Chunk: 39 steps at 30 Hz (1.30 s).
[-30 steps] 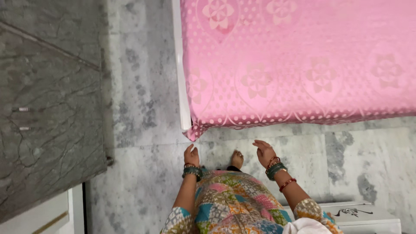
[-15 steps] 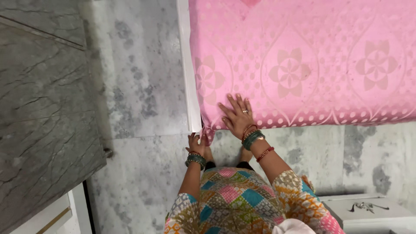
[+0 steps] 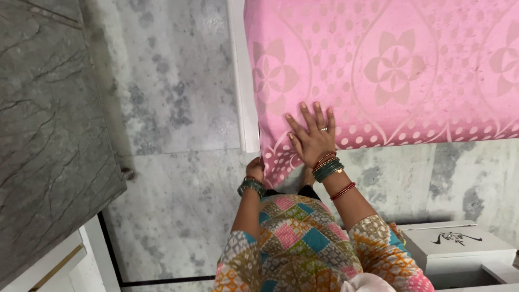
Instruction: The person places a pink pillow on a mattress, spreads a matching pink patterned bed sheet over the surface, and tucks the edges under the mattress into the bed frame by hand.
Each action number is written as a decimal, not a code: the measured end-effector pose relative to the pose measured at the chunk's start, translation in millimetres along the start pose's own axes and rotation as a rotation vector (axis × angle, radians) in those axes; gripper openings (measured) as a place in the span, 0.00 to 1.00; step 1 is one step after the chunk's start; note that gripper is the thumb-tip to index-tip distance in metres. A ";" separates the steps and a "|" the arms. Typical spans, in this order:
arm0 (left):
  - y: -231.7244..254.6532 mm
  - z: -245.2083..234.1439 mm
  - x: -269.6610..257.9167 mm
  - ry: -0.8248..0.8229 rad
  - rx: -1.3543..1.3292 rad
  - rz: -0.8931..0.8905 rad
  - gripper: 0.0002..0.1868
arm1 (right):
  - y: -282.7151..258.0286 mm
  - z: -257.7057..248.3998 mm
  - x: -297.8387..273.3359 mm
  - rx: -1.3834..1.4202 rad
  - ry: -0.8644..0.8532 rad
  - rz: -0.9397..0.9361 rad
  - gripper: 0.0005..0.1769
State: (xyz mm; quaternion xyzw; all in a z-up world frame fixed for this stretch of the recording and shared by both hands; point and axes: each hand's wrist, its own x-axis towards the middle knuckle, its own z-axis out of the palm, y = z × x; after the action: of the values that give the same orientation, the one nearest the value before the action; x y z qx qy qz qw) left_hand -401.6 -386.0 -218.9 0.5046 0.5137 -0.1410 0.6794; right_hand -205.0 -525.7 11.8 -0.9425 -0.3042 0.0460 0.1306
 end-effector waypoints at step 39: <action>108.3 48.2 -70.9 0.026 -0.734 -0.026 0.14 | 66.5 100.5 -113.9 2.102 0.836 1.479 0.13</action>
State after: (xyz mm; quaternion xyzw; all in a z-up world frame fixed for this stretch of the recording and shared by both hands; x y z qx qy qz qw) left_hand -328.6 -400.4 -102.6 0.2224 0.5450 0.0506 0.8069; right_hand -276.7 -622.3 -102.3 -0.2824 0.5115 0.0260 0.8111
